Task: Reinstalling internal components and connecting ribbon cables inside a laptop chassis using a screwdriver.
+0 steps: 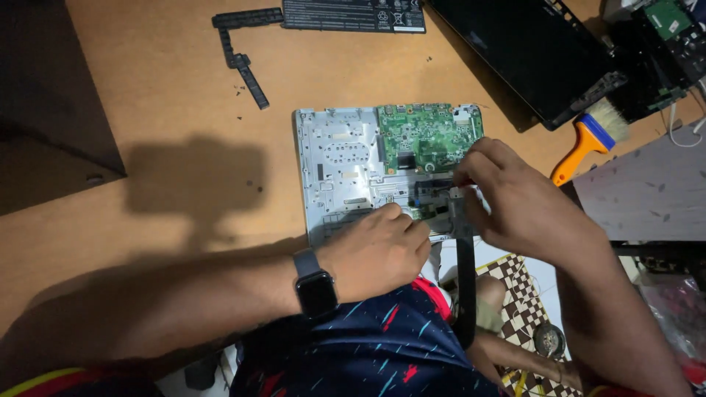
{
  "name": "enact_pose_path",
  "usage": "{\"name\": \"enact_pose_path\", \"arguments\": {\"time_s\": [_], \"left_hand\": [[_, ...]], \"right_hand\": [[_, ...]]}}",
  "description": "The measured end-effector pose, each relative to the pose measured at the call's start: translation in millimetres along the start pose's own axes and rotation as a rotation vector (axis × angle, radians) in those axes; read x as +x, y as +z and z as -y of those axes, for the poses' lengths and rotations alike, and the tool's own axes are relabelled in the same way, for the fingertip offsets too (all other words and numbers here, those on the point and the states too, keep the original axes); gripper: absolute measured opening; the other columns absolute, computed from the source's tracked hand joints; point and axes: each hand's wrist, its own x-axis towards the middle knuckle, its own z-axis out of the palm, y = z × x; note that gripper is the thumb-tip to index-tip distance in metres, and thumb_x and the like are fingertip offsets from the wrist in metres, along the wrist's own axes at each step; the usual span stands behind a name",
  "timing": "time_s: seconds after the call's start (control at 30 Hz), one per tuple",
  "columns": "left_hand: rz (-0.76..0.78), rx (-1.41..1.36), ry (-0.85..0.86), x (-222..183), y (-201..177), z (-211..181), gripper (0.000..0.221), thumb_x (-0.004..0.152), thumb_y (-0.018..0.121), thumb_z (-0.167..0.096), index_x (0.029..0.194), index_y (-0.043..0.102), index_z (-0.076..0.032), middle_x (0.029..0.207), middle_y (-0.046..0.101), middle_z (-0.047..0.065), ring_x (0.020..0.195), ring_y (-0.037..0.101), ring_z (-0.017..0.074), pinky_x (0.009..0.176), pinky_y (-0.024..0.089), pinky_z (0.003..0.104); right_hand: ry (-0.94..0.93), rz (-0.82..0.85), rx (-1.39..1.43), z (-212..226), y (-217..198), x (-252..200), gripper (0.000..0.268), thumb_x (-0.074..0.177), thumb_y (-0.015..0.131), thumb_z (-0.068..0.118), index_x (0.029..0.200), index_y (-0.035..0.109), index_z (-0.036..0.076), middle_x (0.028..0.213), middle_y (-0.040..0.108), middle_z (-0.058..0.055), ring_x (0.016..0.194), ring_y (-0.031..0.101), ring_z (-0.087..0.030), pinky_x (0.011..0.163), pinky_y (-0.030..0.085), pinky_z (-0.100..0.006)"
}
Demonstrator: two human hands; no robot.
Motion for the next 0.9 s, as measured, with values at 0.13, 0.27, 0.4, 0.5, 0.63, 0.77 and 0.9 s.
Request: {"name": "enact_pose_path", "arguments": {"time_s": [0.13,0.27,0.4,0.5,0.63,0.77,0.9], "left_hand": [[-0.006,0.000,-0.012,0,1,0,0.016,0.093,0.066,-0.004,0.079,0.068,-0.011,0.082,0.061,0.004,0.068,0.057,0.0228,0.076,0.045,0.038],[-0.031,-0.015,-0.011,1,0,2,0.014,0.092,0.067,-0.002,0.080,0.068,-0.009,0.084,0.063,0.006,0.071,0.058,0.0246,0.077,0.046,0.039],[0.000,-0.038,0.001,1,0,3,0.009,0.092,0.067,-0.001,0.086,0.068,-0.007,0.090,0.065,0.008,0.074,0.060,0.0252,0.076,0.047,0.039],[0.048,-0.042,-0.001,2,-2,3,0.009,0.094,0.066,-0.004,0.087,0.068,-0.009,0.086,0.062,0.006,0.072,0.058,0.0239,0.076,0.045,0.039],[-0.007,-0.055,-0.015,2,-2,3,0.012,0.094,0.066,-0.003,0.084,0.068,-0.009,0.087,0.063,0.007,0.073,0.059,0.0253,0.078,0.046,0.040],[0.022,-0.058,0.003,3,-2,4,0.011,0.094,0.065,-0.001,0.086,0.068,-0.007,0.085,0.061,0.007,0.072,0.058,0.0257,0.077,0.046,0.040],[-0.028,-0.034,-0.007,1,-1,3,0.016,0.094,0.065,0.000,0.081,0.065,-0.010,0.081,0.059,0.005,0.071,0.057,0.0246,0.076,0.045,0.039]], "right_hand": [[0.269,0.031,-0.387,4,10,6,0.026,0.112,0.041,0.036,0.104,0.043,0.011,0.051,0.053,-0.004,0.037,0.048,-0.028,0.039,0.037,-0.044],[0.211,0.114,-0.142,11,-1,10,0.015,0.099,0.045,0.008,0.114,0.049,0.007,0.101,0.058,-0.020,0.068,0.057,-0.043,0.053,0.041,-0.053],[0.283,0.128,-0.325,14,-3,10,0.044,0.107,0.049,0.048,0.095,0.050,0.006,0.090,0.060,-0.017,0.082,0.063,-0.041,0.064,0.051,-0.054],[0.211,0.094,-0.585,-6,11,3,0.037,0.110,0.050,0.047,0.100,0.051,0.011,0.068,0.064,-0.008,0.053,0.061,-0.039,0.044,0.044,-0.050],[0.228,0.334,-0.170,11,-14,10,0.015,0.102,0.041,0.012,0.101,0.056,0.011,0.106,0.055,-0.007,0.076,0.057,-0.027,0.062,0.049,-0.044],[0.152,0.181,-0.162,11,-7,8,0.018,0.101,0.047,0.025,0.110,0.050,0.010,0.095,0.057,-0.012,0.080,0.057,-0.034,0.065,0.046,-0.049],[0.143,0.167,-0.134,5,-5,12,0.019,0.107,0.046,0.021,0.093,0.051,0.008,0.088,0.058,-0.009,0.065,0.053,-0.030,0.057,0.041,-0.047]]}}
